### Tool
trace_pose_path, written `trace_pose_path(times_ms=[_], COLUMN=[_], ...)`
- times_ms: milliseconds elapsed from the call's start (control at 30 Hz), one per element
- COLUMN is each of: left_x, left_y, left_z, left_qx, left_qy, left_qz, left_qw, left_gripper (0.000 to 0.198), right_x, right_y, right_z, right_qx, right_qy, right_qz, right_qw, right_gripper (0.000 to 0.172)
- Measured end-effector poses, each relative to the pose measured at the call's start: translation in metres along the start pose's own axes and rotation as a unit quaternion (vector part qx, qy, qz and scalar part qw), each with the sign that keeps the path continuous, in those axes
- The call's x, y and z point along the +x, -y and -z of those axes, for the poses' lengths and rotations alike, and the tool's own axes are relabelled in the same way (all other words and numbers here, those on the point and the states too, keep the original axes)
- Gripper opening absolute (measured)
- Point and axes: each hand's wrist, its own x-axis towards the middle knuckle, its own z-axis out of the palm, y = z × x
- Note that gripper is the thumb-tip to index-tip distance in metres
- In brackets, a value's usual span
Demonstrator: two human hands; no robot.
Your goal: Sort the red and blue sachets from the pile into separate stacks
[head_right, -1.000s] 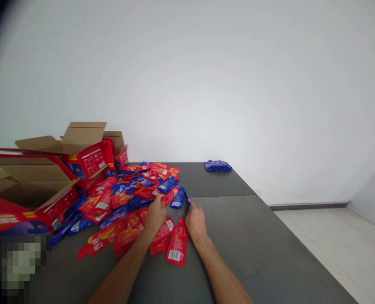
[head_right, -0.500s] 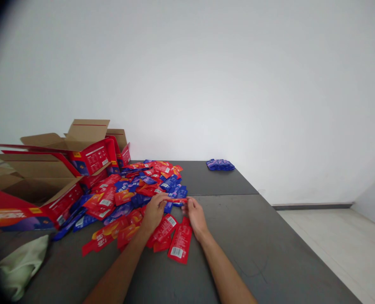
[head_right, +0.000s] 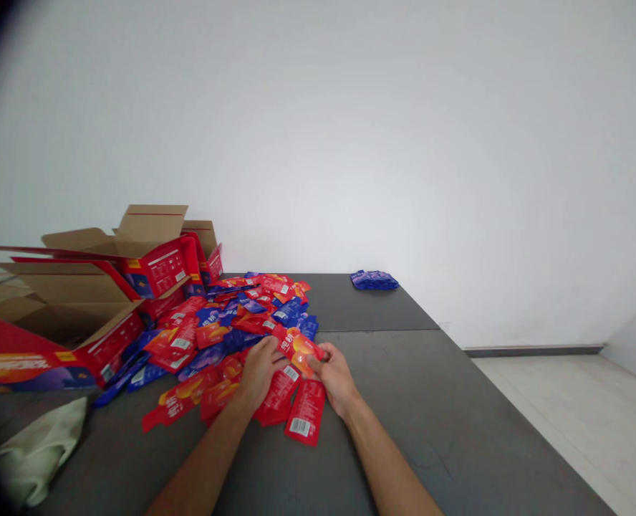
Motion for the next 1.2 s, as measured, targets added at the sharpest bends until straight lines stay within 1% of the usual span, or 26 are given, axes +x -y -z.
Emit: trace_pose_path(times_ms=[67, 133, 167, 200, 233, 333, 400, 467, 567, 700, 767, 833, 900, 933, 967, 1033, 1067, 1100, 1133, 1167, 1200], left_x=[-0.004, -0.005, -0.006, -0.006, -0.007, -0.012, -0.016, -0.019, -0.021, -0.02, -0.02, -0.021, -0.023, -0.025, -0.027, -0.034, -0.037, -0.039, -0.041, -0.042, -0.042], left_y=[0.003, 0.003, 0.003, 0.003, 0.002, 0.0, -0.001, -0.002, -0.006, -0.009, -0.009, -0.008, -0.008, -0.008, -0.008, -0.011, -0.012, -0.013, -0.015, -0.015, -0.015], left_z=[-0.002, -0.003, -0.003, -0.002, -0.001, -0.001, -0.003, -0.007, -0.011, -0.013, -0.013, -0.014, -0.015, -0.016, -0.017, -0.019, -0.02, -0.022, -0.023, -0.023, -0.024], left_qx=[0.028, 0.062, 0.074, 0.086, 0.097, 0.137, 0.159, 0.168, 0.2, 0.285, 0.305, 0.309, 0.29, 0.269, 0.241, 0.18, 0.155, 0.135, 0.118, 0.105, 0.093], left_qy=[0.011, 0.013, 0.02, 0.032, 0.048, 0.118, 0.161, 0.18, 0.154, 0.109, 0.081, 0.05, 0.033, 0.034, 0.042, 0.078, 0.104, 0.125, 0.137, 0.141, 0.137], left_qz=[-0.003, -0.025, -0.033, -0.037, -0.034, -0.009, -0.003, -0.016, -0.067, -0.13, -0.146, -0.146, -0.12, -0.094, -0.057, 0.043, 0.098, 0.138, 0.166, 0.177, 0.173], left_qw=[1.0, 0.998, 0.996, 0.995, 0.994, 0.983, 0.974, 0.969, 0.965, 0.943, 0.938, 0.938, 0.949, 0.958, 0.968, 0.98, 0.977, 0.973, 0.969, 0.968, 0.971], left_gripper=[0.039, 0.037, 0.036, 0.034, 0.033, 0.03, 0.029, 0.027, 0.027, 0.031, 0.03, 0.03, 0.028, 0.028, 0.027, 0.028, 0.031, 0.035, 0.041, 0.045, 0.049], right_x=[-0.005, -0.01, -0.012, -0.014, -0.015, -0.016, -0.015, -0.014, -0.013, -0.013, -0.014, -0.016, -0.017, -0.017, -0.017, -0.015, -0.014, -0.013, -0.012, -0.012, -0.013], right_y=[-0.001, 0.002, 0.005, 0.009, 0.013, 0.021, 0.023, 0.022, 0.02, 0.017, 0.015, 0.012, 0.011, 0.01, 0.01, 0.01, 0.011, 0.011, 0.012, 0.012, 0.013], right_z=[-0.003, -0.006, -0.007, -0.008, -0.009, -0.012, -0.012, -0.012, -0.012, -0.013, -0.014, -0.015, -0.016, -0.016, -0.016, -0.015, -0.014, -0.012, -0.012, -0.011, -0.01], right_qx=[-0.044, -0.1, -0.126, -0.147, -0.159, -0.157, -0.153, -0.154, -0.156, -0.183, -0.186, -0.165, -0.127, -0.108, -0.091, -0.064, -0.053, -0.042, -0.031, -0.02, -0.01], right_qy=[0.037, 0.085, 0.1, 0.097, 0.081, 0.026, 0.019, 0.021, 0.024, 0.005, 0.009, 0.03, 0.041, 0.035, 0.022, -0.013, -0.031, -0.047, -0.057, -0.063, -0.063], right_qz=[0.004, 0.005, 0.007, 0.016, 0.03, 0.076, 0.084, 0.081, 0.082, 0.099, 0.084, 0.05, 0.015, 0.004, -0.001, -0.004, -0.006, -0.009, -0.015, -0.023, -0.032], right_qw=[0.998, 0.991, 0.987, 0.984, 0.984, 0.984, 0.984, 0.985, 0.984, 0.978, 0.979, 0.984, 0.991, 0.994, 0.996, 0.998, 0.998, 0.998, 0.998, 0.998, 0.997], right_gripper=[0.038, 0.036, 0.035, 0.035, 0.036, 0.038, 0.038, 0.038, 0.038, 0.04, 0.041, 0.042, 0.042, 0.042, 0.042, 0.043, 0.043, 0.044, 0.044, 0.044, 0.044])
